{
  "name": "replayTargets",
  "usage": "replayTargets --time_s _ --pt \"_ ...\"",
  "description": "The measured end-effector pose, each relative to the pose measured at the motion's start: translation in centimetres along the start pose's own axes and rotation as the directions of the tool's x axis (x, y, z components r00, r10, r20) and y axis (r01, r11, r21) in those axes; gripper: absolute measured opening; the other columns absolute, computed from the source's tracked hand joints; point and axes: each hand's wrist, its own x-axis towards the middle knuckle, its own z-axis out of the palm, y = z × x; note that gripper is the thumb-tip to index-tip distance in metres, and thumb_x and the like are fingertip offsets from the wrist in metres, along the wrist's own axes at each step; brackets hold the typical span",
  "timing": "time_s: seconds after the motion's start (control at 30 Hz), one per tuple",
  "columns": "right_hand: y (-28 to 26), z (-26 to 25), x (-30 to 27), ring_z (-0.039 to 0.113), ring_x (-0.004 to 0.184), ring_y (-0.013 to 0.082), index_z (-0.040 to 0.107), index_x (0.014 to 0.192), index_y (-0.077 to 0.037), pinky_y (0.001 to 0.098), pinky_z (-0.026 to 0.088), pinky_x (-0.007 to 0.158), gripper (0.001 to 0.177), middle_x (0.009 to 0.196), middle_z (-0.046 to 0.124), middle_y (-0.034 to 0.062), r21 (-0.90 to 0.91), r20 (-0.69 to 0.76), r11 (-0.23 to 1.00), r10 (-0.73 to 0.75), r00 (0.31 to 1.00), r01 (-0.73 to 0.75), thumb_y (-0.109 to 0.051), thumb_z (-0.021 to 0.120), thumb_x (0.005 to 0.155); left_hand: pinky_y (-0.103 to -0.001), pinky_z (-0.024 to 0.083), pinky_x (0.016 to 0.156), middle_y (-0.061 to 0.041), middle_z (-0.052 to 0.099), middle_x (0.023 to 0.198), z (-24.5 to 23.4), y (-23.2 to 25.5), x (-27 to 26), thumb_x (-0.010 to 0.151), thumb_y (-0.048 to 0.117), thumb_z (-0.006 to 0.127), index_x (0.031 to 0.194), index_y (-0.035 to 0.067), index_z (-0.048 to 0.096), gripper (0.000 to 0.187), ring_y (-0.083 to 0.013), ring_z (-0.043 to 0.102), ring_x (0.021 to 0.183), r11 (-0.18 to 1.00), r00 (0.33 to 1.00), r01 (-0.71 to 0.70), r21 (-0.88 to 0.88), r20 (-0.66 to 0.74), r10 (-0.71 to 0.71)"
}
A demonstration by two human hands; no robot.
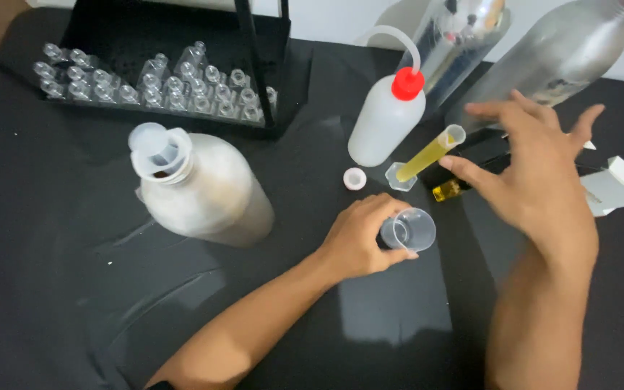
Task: Measuring and transferring perfume liquid from a large container into smaller bottles using a syringe and beaker.
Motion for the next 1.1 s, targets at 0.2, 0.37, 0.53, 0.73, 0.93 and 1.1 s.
replayTargets --time_s 0.2,0.37,0.53,0.73,0.93,1.1 --pt "-0.7 2.1 1.3 0.052 0.136 0.0317 0.072 0.117 -0.02 0.0735 -0.005 0.116 0.033 0.123 0.069 0.0038 0.071 0.02 0.997 0.021 1.0 -0.023 -0.032 0.081 0.087 -0.036 0.055 0.086 -0.005 0.068 0.112 0.3 0.2 -0.2 0.075 0.031 0.089 0.119 0.011 0.06 0.056 -0.0235 0.066 0.1 0.998 0.977 -0.057 -0.027 -0.206 0.051" --pt "-0.7 1.5 1.0 0.06 0.121 0.0269 0.072 0.107 -0.019 0.0607 0.007 0.119 0.021 0.115 0.073 -0.0057 0.134 -0.042 0.991 -0.022 0.999 0.027 -0.028 0.083 0.092 -0.035 0.053 0.09 -0.008 0.063 0.116 0.2 0.2 -0.4 0.074 0.022 0.086 0.122 0.01 0.056 0.058 -0.0239 0.063 0.106 0.993 0.961 -0.097 -0.07 -0.265 0.076" --pt "-0.9 -0.7 -0.4 0.064 0.108 0.0163 0.064 0.112 -0.014 0.0512 0.016 0.124 0.032 0.118 0.072 -0.0047 0.194 -0.195 0.979 -0.018 0.981 0.057 -0.026 0.089 0.096 -0.039 0.052 0.093 -0.011 0.061 0.116 0.5 -0.3 -0.4 0.077 0.02 0.086 0.123 0.007 0.055 0.057 -0.0271 0.062 0.107 0.979 0.93 -0.199 -0.034 -0.322 0.178" --pt "0.3 -2.3 -2.4 0.078 0.126 0.042 0.042 0.13 0.007 0.0423 0.056 0.107 0.055 0.126 0.065 0.0263 0.408 -0.378 0.893 -0.024 0.925 0.19 0.005 0.092 0.108 -0.037 0.05 0.09 -0.008 0.059 0.112 0.6 0.2 -0.2 0.074 0.02 0.086 0.116 0.01 0.056 0.053 -0.0234 0.06 0.098 0.972 0.901 -0.206 -0.114 -0.409 0.143" --pt "2.4 -2.3 -4.6 0.061 0.14 0.0402 0.036 0.143 -0.001 0.0519 0.045 0.131 0.045 0.136 0.062 0.0306 0.424 -0.444 0.877 -0.016 0.896 0.226 0.014 0.072 0.12 -0.04 0.048 0.097 -0.01 0.06 0.113 -0.1 1.7 0.2 0.08 0.015 0.085 0.119 0.009 0.053 0.052 -0.0254 0.06 0.102 0.951 0.864 -0.298 -0.081 -0.446 0.233" --pt "4.1 -2.1 -5.6 0.052 0.148 0.0414 0.031 0.16 -0.006 0.043 0.053 0.114 0.053 0.156 0.045 0.0283 0.569 -0.403 0.806 0.101 0.91 0.163 0.016 0.058 0.121 -0.04 0.053 0.104 -0.013 0.067 0.124 -0.6 4.0 0.6 0.082 0.018 0.087 0.122 0.012 0.056 0.051 -0.0274 0.068 0.116 0.954 0.878 -0.288 -0.08 -0.419 0.23"
